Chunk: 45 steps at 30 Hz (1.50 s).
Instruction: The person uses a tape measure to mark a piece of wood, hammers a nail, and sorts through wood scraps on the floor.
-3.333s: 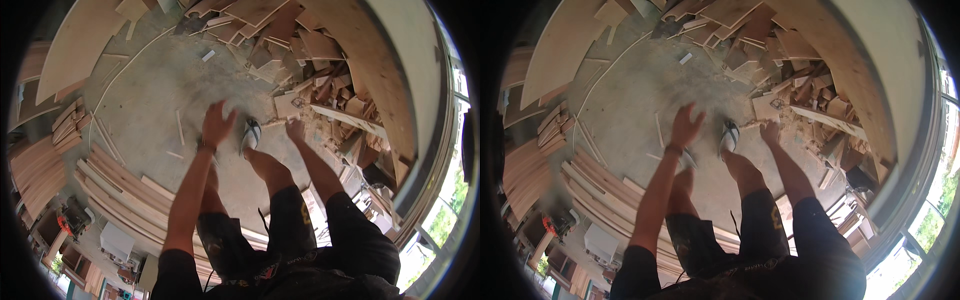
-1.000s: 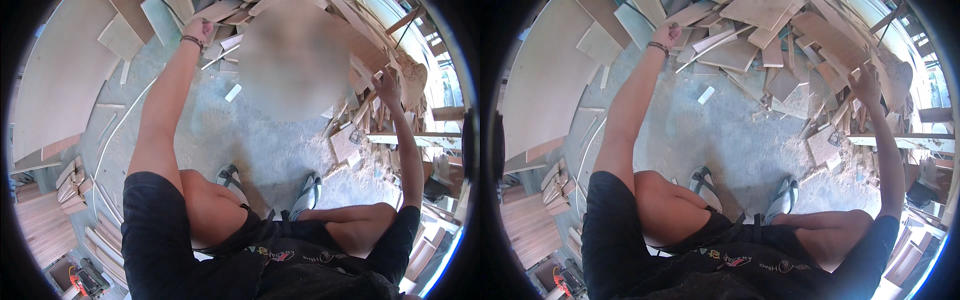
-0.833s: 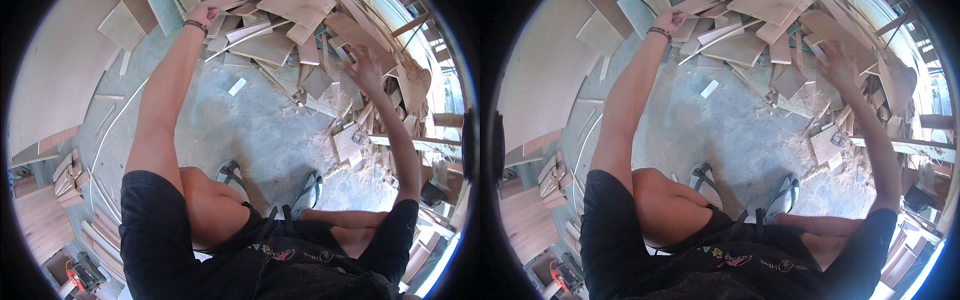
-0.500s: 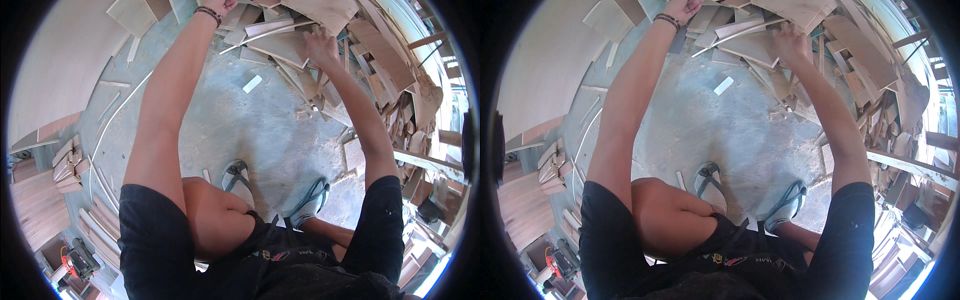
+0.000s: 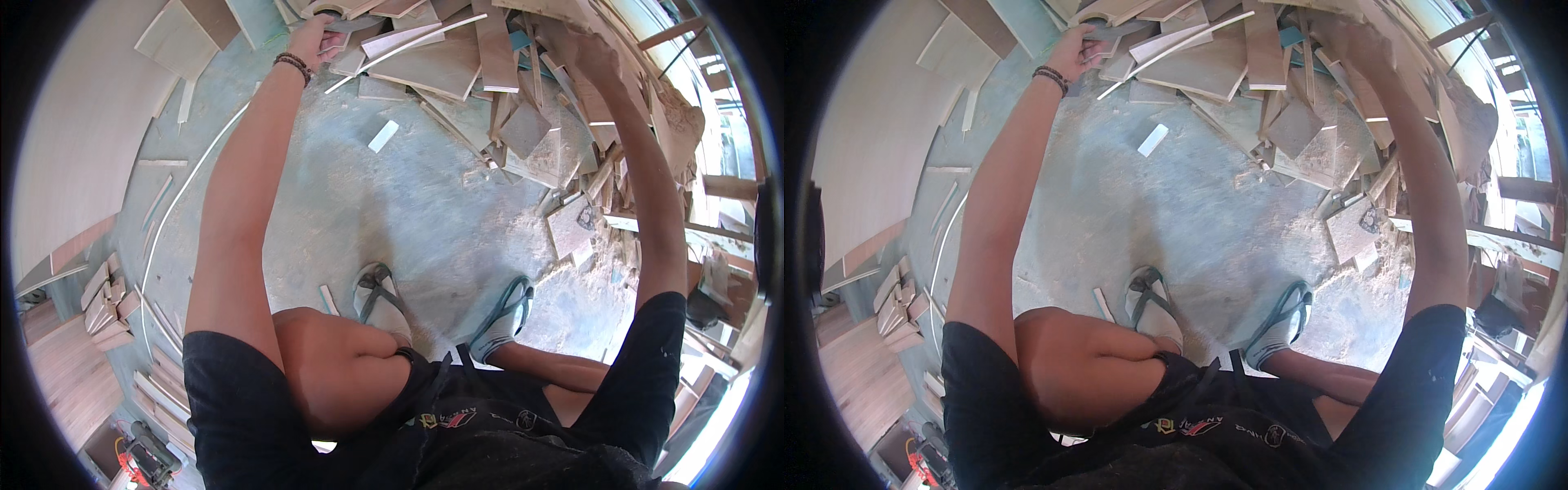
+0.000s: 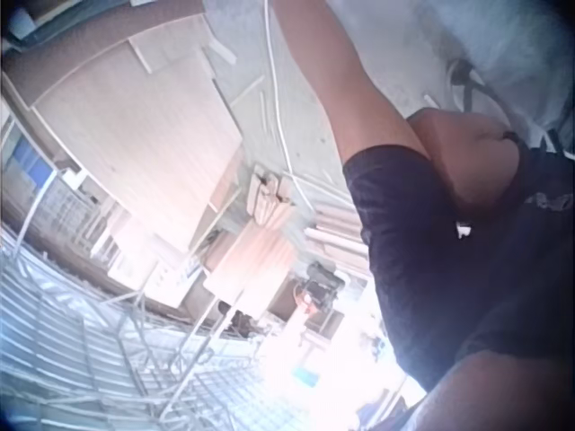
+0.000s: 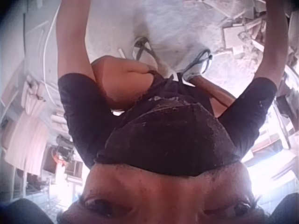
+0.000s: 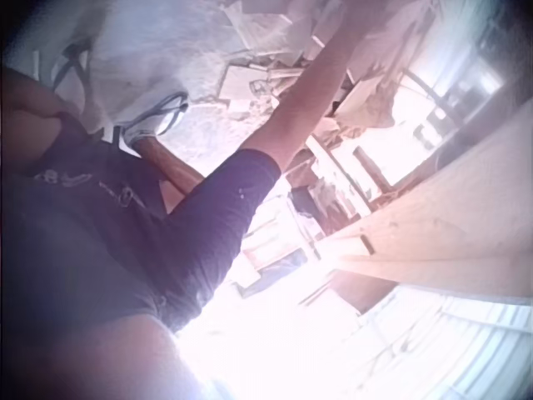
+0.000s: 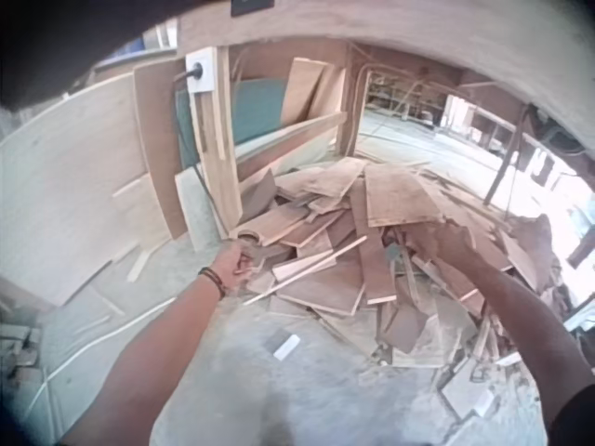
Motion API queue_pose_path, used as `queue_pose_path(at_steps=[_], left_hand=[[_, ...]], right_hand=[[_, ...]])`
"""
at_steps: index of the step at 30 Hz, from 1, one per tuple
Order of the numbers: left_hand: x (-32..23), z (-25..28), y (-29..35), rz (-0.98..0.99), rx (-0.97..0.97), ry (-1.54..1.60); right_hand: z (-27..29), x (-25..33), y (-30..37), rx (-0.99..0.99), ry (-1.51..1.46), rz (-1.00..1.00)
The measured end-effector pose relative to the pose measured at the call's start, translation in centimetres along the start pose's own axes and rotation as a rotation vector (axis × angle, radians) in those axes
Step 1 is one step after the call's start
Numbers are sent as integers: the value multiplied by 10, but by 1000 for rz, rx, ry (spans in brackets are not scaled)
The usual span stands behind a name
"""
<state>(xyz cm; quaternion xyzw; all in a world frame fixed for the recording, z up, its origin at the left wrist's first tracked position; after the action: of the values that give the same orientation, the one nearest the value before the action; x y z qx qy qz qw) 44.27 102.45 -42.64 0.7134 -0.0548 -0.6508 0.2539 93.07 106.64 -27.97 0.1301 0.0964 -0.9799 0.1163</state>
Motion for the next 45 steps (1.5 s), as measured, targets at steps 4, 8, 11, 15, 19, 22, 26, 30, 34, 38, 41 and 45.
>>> queue_pose_path(at_steps=[4, 8, 11, 15, 19, 22, 26, 30, 34, 38, 41, 45], left_hand=[[6, -13, -15, -21, -17, -46], [24, 16, -50, 55, -35, 9], [23, 13, -54, 30, -3, -36], [19, 8, -50, 39, 13, -64], [23, 0, -32, 47, -11, -92], [37, 15, -21, 132, 19, 35], [36, 34, -35, 105, 63, -118], [24, 16, 4, 97, -17, -92], [18, 10, 16, 25, -132, -384], [-12, 30, 33, -167, -472, -916], [-22, 10, 45, -293, -561, -1002], [-68, -35, 76, -631, -498, -881]], right_hand=[[-43, -2, 9, -4, -21, -7], [-19, 107, 29, -19, -128, 149], [-10, 192, 67, -112, -53, 528], [-60, 245, 74, -19, 99, 602], [-66, 235, 51, 115, 201, 594], [-26, 203, 18, 337, 210, 570], [27, 156, -13, -145, 277, 700], [73, 104, -50, -111, 467, 504], [93, 55, -82, -328, 311, 589], [114, 63, -88, -368, 257, 585], [110, 65, -87, -346, 326, 535], [116, 63, -93, -379, 298, 554]])
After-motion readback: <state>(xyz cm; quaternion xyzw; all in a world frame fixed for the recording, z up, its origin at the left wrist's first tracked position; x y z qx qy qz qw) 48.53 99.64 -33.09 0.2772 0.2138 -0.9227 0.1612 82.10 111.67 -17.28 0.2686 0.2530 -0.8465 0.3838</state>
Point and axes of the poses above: each hand's wrist, its own y-axis away from the middle knuckle, its own z-axis out of the back of the hand, x = y × z, the point moved 7 cm from there along -y, towards the middle knuckle, and after that the axes turned 5 degrees about -y, right-handed, at the moved point
